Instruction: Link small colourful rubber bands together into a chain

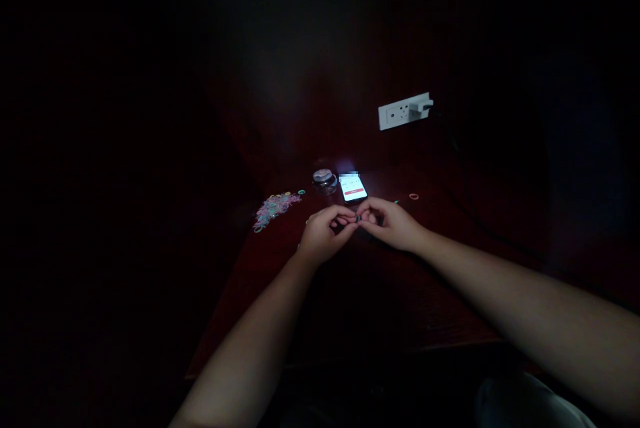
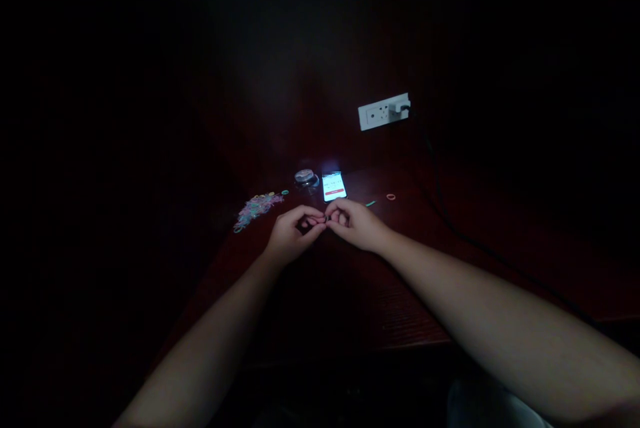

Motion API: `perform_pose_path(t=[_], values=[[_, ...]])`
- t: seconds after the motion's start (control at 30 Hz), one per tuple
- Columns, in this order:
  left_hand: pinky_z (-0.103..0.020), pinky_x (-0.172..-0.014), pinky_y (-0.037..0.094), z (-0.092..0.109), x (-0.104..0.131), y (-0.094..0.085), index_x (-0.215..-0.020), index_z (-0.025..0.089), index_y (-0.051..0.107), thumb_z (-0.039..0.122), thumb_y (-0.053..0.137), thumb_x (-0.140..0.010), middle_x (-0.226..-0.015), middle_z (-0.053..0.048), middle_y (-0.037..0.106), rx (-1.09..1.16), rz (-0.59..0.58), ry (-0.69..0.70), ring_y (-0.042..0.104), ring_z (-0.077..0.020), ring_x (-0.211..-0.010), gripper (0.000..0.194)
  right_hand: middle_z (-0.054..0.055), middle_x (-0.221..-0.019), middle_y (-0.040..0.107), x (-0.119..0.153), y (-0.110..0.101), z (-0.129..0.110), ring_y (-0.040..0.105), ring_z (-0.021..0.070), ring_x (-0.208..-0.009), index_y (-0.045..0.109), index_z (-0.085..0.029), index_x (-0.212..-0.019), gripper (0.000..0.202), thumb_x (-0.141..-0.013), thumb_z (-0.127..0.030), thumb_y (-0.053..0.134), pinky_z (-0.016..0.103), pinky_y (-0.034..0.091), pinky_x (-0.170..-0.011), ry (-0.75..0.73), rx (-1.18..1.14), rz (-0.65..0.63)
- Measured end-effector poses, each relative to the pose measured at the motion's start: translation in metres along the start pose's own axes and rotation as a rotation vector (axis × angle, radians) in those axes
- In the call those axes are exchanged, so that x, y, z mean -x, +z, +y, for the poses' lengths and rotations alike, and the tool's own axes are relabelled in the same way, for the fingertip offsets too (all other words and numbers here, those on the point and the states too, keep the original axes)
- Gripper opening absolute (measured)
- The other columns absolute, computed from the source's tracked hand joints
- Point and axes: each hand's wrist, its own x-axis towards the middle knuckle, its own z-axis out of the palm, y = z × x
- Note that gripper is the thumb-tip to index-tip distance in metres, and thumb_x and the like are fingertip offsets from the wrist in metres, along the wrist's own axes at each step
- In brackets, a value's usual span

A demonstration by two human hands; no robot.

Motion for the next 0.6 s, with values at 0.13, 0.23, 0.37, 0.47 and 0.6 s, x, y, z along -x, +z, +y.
perform_pose_path(t=[0.13,0.23,0.37,0.47,0.6], values=[[-0.026,-0.068,0.052,0.0002,-0.0001,-0.0005,-0.094,0.019,0.066,0.021,0.067,-0.078,-0.089,-0.004,0.071,-0.004,-0.009,0.001,0.066,-0.0138,-0.077,0.016,-0.001,-0.071,0.053,0.0,-0.0008,-0.0019,0.044,0.0097,-0.057,0.056,-0.018,-0.093,0.017,-0.08,-0.029,0.059,0.023,0.037,-0.053,0.006,-0.009,-0.001],[-0.026,-0.068,0.051,0.0003,-0.0008,-0.0018,-0.094,0.018,0.066,0.02,0.066,-0.079,-0.088,-0.004,0.071,-0.003,-0.019,-0.001,0.066,-0.0138,-0.077,0.015,-0.001,-0.069,0.053,0.0003,-0.0014,-0.0037,0.045,0.0102,-0.058,0.057,-0.017,-0.088,0.012,-0.08,-0.026,0.058,0.023,0.038,-0.054,0.004,0.014,0.003],[-0.026,-0.067,0.051,-0.0005,-0.0011,-0.0032,-0.095,0.018,0.065,0.02,0.064,-0.08,-0.089,-0.004,0.072,-0.007,-0.017,-0.001,0.066,-0.0141,-0.078,0.016,0.0,-0.07,0.054,0.0006,-0.0012,-0.0033,0.045,0.0103,-0.059,0.058,-0.017,-0.086,0.009,-0.079,-0.023,0.057,0.023,0.039,-0.054,-0.016,0.032,0.006],[-0.026,-0.069,0.051,-0.0013,-0.0006,-0.0029,-0.096,0.019,0.065,0.021,0.064,-0.08,-0.09,-0.004,0.072,0.005,-0.023,-0.014,0.067,-0.0143,-0.079,0.016,0.0,-0.07,0.054,0.0005,-0.0008,-0.0013,0.045,0.0101,-0.059,0.058,-0.016,-0.087,0.009,-0.08,-0.022,0.056,0.023,0.038,-0.054,-0.022,0.036,0.011],[-0.025,-0.068,0.051,-0.0005,-0.0003,-0.0021,-0.096,0.019,0.065,0.02,0.064,-0.079,-0.089,-0.004,0.072,0.02,-0.017,-0.022,0.067,-0.0139,-0.078,0.017,-0.002,-0.065,0.05,0.0002,-0.0004,0.0003,0.043,0.0097,-0.056,0.059,-0.015,-0.084,0.008,-0.081,-0.022,0.055,0.022,0.037,-0.053,-0.008,0.046,0.013]])
